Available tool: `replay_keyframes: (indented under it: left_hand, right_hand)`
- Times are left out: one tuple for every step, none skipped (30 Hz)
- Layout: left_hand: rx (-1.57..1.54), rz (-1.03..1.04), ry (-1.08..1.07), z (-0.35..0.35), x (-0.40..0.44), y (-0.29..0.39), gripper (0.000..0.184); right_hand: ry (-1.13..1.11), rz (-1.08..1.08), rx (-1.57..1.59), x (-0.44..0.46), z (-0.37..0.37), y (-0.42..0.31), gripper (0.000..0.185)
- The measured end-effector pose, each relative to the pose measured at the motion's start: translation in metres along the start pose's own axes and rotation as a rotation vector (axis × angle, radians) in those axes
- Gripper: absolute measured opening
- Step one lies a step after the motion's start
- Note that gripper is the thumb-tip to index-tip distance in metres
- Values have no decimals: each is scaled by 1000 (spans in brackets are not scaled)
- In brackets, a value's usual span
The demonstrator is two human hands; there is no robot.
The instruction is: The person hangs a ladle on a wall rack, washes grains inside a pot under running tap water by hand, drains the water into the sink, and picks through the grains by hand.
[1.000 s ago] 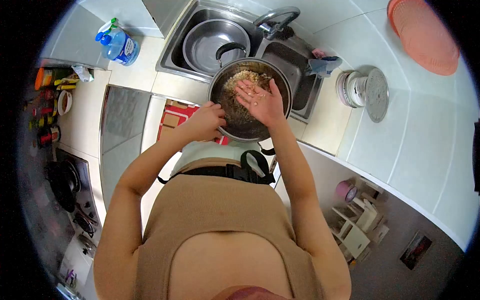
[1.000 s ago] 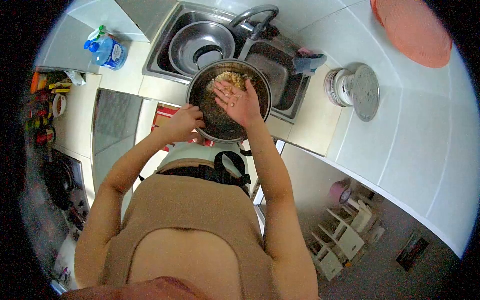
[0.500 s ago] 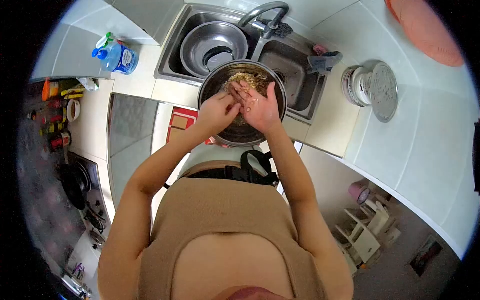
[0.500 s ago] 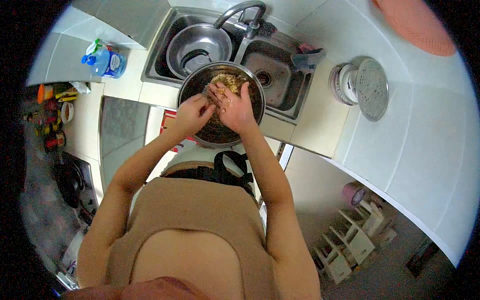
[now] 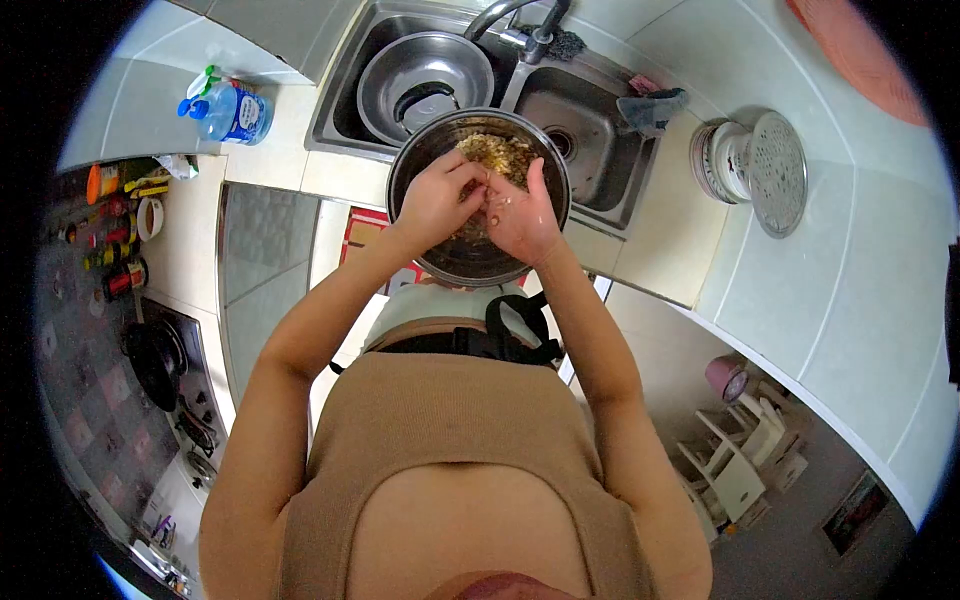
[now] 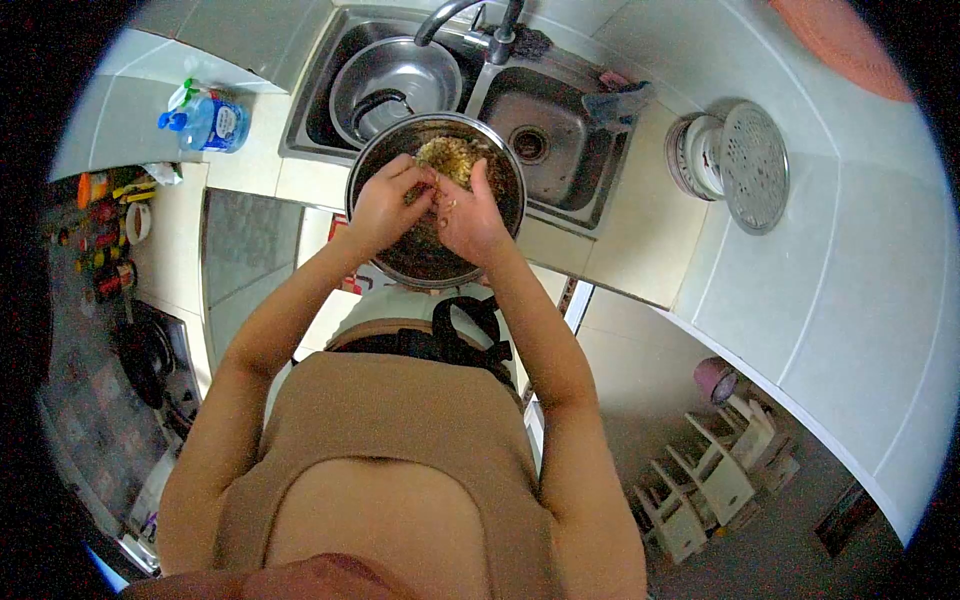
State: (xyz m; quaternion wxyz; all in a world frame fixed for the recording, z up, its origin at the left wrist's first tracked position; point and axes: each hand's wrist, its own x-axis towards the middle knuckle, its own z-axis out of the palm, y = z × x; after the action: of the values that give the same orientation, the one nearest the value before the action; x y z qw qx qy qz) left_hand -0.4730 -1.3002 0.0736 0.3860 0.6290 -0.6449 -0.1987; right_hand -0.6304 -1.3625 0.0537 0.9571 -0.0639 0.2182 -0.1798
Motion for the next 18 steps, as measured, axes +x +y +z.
replay_keyframes:
  left_hand:
    - [-15,-10,-24,-2,1,1,13]
    - [-41,-33,-2,-4,3,3,14]
    - [-69,-57,18,-6,3,4,14]
    - [-97,-80,36,-9,3,5,14]
    - [-134,-120,17,-12,3,5,14]
    - [-171,-162,-4,-16,1,6,13]
    - [-207,-206,-21,-19,-1,5,12]
    - [-203,-199,-46,-19,-6,2,12]
    - [-199,-191,-70,-18,-10,-2,11]
    - [-196,-181,-94,-16,-14,-6,10]
    - [-181,-172,-95,-14,-17,-9,10]
    - [-168,-163,-97,-14,-18,-9,9]
    - [-155,-154,-97,-13,-19,-8,9]
    - [-176,-162,-86,-12,-20,-6,9]
    - [-197,-170,-73,-11,-20,0,9]
    - [-218,-179,-60,-11,-19,6,10]
    - [-240,-160,-72,-10,-17,13,10]
    - [-262,-141,-83,-10,-14,22,10]
  right_hand:
    - [-2,1,-8,-1,2,0,95]
    - [-2,1,6,-1,2,-1,97]
    - [-2,1,20,-1,4,-2,99]
    - [0,-1,36,-2,5,-2,102]
    - [0,-22,51,-2,6,-3,103]
    - [2,-42,68,-3,11,-5,105]
    - [3,-58,84,-4,14,-5,106]
    - [-17,-74,97,-4,12,-4,105]
    - [-38,-92,109,-3,11,-4,104]
    - [-57,-112,120,-3,9,-5,103]
    - [-52,-123,125,-3,8,-5,102]
    - [-46,-135,131,-4,8,-6,102]
    - [-40,-146,135,-4,7,-6,102]
    - [-39,-159,136,-3,6,-6,102]
    - [-40,-170,136,-2,5,-6,102]
    - [-40,-180,137,-1,4,-6,102]
    - [-31,-184,132,0,3,-5,101]
    - [-22,-188,127,0,4,-5,101]
